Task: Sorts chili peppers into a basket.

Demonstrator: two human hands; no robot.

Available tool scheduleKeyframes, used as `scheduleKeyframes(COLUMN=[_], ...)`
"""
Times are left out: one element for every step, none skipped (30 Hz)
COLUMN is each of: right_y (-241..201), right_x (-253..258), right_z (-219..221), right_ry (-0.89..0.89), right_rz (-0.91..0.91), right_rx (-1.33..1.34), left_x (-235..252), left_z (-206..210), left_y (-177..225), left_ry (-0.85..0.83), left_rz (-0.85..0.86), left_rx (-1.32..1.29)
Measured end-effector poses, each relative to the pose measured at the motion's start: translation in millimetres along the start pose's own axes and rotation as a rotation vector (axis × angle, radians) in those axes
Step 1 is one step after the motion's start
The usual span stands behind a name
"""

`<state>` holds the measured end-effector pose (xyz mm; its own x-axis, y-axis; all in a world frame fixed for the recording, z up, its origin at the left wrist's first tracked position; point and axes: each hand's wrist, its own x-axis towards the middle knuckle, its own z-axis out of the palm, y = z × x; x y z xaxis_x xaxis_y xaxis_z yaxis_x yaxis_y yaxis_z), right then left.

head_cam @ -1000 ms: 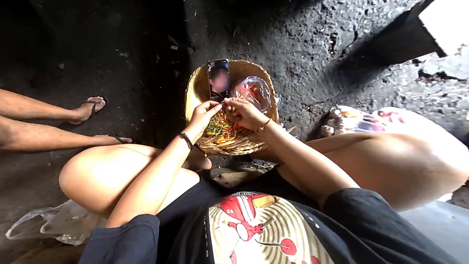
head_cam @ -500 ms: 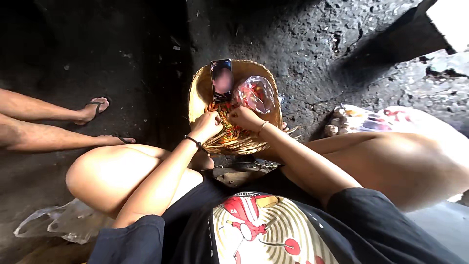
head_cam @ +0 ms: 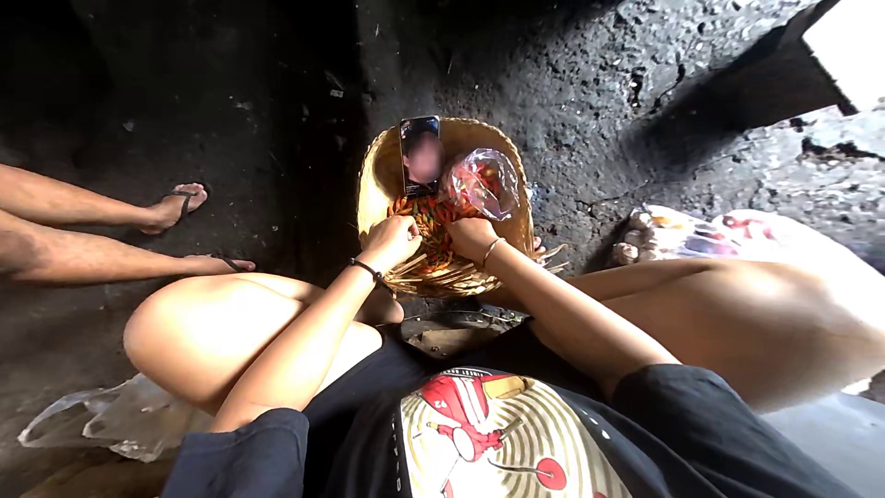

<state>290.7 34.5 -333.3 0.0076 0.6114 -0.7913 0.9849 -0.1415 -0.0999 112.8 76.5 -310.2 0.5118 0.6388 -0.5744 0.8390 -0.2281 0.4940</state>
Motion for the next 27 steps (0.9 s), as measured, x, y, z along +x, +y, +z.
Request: scheduleKeyframes(right_y=[0.4,0.5,2.0,3.7,5.3,6.2,6.6,6.7,7.2,7.6,7.3,6.2,4.8,3.1,2.2,2.9,4.6,6.4,8.4,9.9,10.9,11.7,11.7,12.0,12.0,12.0,12.0], right_x=[-1.5,-4.0,-5.4,-6.2,-5.7,-4.7,-2.9,-1.4,-0.3,1.0,1.6,1.2,0.6,0.0,0.4,1.7,3.3,5.2,7.8,10.1,11.5,12.7,13.3,13.8,14.5,15.0,15.2], right_z=[-2.1,-4.0,-5.5,-6.3,-6.2,-6.1,-5.6,-4.3,-2.2,-0.6,0.4,0.6,0.6,0.6,0.9,1.6,3.0,4.4,6.2,7.5,7.5,7.7,7.9,8.8,8.9,8.9,9.0], right_ry=[-0.008,-0.018,-0.025,-0.031,-0.034,-0.036,-0.036,-0.035,-0.03,-0.022,-0.016,-0.013,-0.016,-0.021,-0.022,-0.022,-0.02,-0.023,-0.029,-0.037,-0.045,-0.05,-0.054,-0.052,-0.052,-0.052,-0.054], right_rz=[-0.004,-0.005,-0.01,-0.015,-0.022,-0.026,-0.031,-0.034,-0.041,-0.049,-0.055,-0.058,-0.055,-0.048,-0.044,-0.048,-0.059,-0.069,-0.08,-0.091,-0.103,-0.115,-0.131,-0.15,-0.165,-0.175,-0.181], right_rx=[-0.006,-0.014,-0.021,-0.025,-0.028,-0.027,-0.027,-0.033,-0.042,-0.048,-0.048,-0.047,-0.044,-0.039,-0.038,-0.037,-0.036,-0.036,-0.036,-0.037,-0.036,-0.037,-0.037,-0.034,-0.028,-0.021,-0.015], left_x=[0.1,0.1,0.6,1.1,1.1,1.2,1.2,1.2,1.3,1.7,2.1,2.0,1.5,1.1,1.0,1.0,0.9,0.9,0.8,0.9,0.9,0.6,0.1,0.1,0.8,1.6,1.9], left_z=[-0.3,0.2,0.9,1.9,2.3,2.5,2.7,3.5,4.9,5.3,5.3,4.8,3.9,3.0,2.6,2.2,2.2,2.6,3.3,3.6,3.2,2.6,2.1,2.5,3.1,3.4,3.6], left_y=[0.0,-0.4,-1.0,-1.5,-1.5,-1.8,-2.2,-2.4,-2.4,-2.2,-2.1,-1.7,-1.0,-0.7,-1.0,-1.0,-1.0,-1.2,-1.6,-1.8,-1.5,-0.7,-0.2,-0.7,-1.8,-2.4,-2.5], left_ry=[0.0,-0.001,0.0,0.002,-0.003,-0.006,-0.006,-0.007,-0.009,-0.011,-0.01,-0.011,-0.014,-0.018,-0.016,-0.016,-0.014,-0.013,-0.011,-0.012,-0.016,-0.022,-0.026,-0.028,-0.025,-0.026,-0.03], left_rz=[-0.002,-0.001,0.007,0.015,0.022,0.032,0.044,0.05,0.053,0.05,0.047,0.043,0.039,0.037,0.036,0.036,0.037,0.04,0.042,0.041,0.038,0.029,0.024,0.026,0.034,0.038,0.04], left_rx=[0.002,0.003,0.0,0.0,0.003,0.005,0.005,0.008,0.009,0.015,0.017,0.017,0.015,0.01,0.005,0.003,0.002,0.0,0.001,0.005,0.011,0.014,0.015,0.014,0.016,0.017,0.017])
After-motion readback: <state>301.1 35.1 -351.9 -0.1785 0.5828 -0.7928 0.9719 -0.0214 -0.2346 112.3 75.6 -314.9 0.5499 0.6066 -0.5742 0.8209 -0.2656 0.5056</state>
